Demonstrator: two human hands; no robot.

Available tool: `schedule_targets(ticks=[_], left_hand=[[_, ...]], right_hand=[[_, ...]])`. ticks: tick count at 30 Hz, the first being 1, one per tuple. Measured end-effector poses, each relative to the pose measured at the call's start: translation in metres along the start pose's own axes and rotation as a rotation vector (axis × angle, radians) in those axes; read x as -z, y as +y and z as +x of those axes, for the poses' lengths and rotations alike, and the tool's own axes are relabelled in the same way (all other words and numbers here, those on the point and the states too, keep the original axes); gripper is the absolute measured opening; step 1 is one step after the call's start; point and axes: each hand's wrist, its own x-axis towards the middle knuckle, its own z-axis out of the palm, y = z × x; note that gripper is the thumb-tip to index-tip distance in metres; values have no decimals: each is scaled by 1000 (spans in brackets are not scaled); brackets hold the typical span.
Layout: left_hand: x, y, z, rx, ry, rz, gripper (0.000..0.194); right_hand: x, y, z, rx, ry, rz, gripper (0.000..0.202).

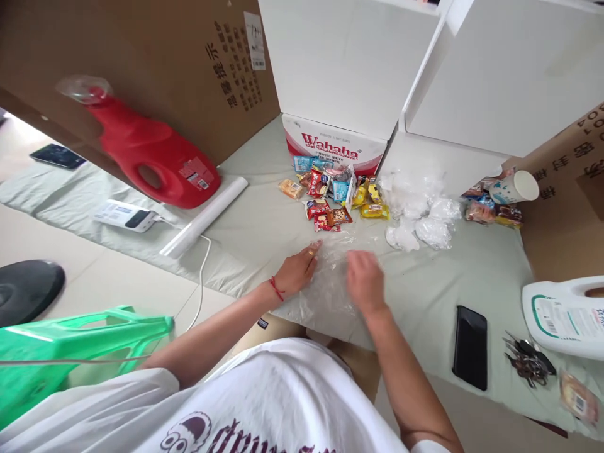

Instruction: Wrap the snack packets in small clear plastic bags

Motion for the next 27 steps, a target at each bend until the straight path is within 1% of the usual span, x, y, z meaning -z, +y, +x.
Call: schedule_targets(ticks=[1,2,3,5,7,9,11,14,15,16,19,22,24,25,26,27], left_hand=[[0,-3,2,-9,1,-49,57],[1,-6,4,0,6,-85,58],[2,-10,6,25,16,-108,59],[6,-19,12,92,41,-137,60],[14,-28,19,154,51,-189,61],[22,-35,25,213,40,-216,59],[29,-37,31,238,37,-137,49],[32,-30,36,222,56,25,26],[31,-26,36,211,63,52,22],[29,-22,36,194,67,80,21],[18,-13,28,92,105,248,34],[6,-17,14,2,150,394,42],[-1,-26,3,-23,146,442,49],[-4,-30,-3,-30,138,461,53],[-7,-34,-7,-32,128,478,56],[-8,-38,-11,-32,120,492,58]], right_hand=[[-8,-18,-7,96,-128,34,36],[-17,-33,-15,158,-207,47,37],[-26,-46,-23,204,-272,49,39],[-38,-60,-40,270,-365,46,45],[-42,-64,-56,317,-440,46,49],[-39,-61,-66,335,-489,42,49],[-32,-56,-71,327,-509,25,50],[-25,-57,-72,360,-532,14,55],[-24,-61,-72,389,-550,22,56],[-25,-65,-72,421,-575,38,56],[-27,-84,-71,467,-686,112,54],[-21,-98,-67,460,-812,211,53],[-12,-95,-56,488,-918,323,44],[-6,-89,-47,482,-963,383,38],[0,-80,-36,443,-981,431,35],[5,-67,-23,370,-964,451,34]])
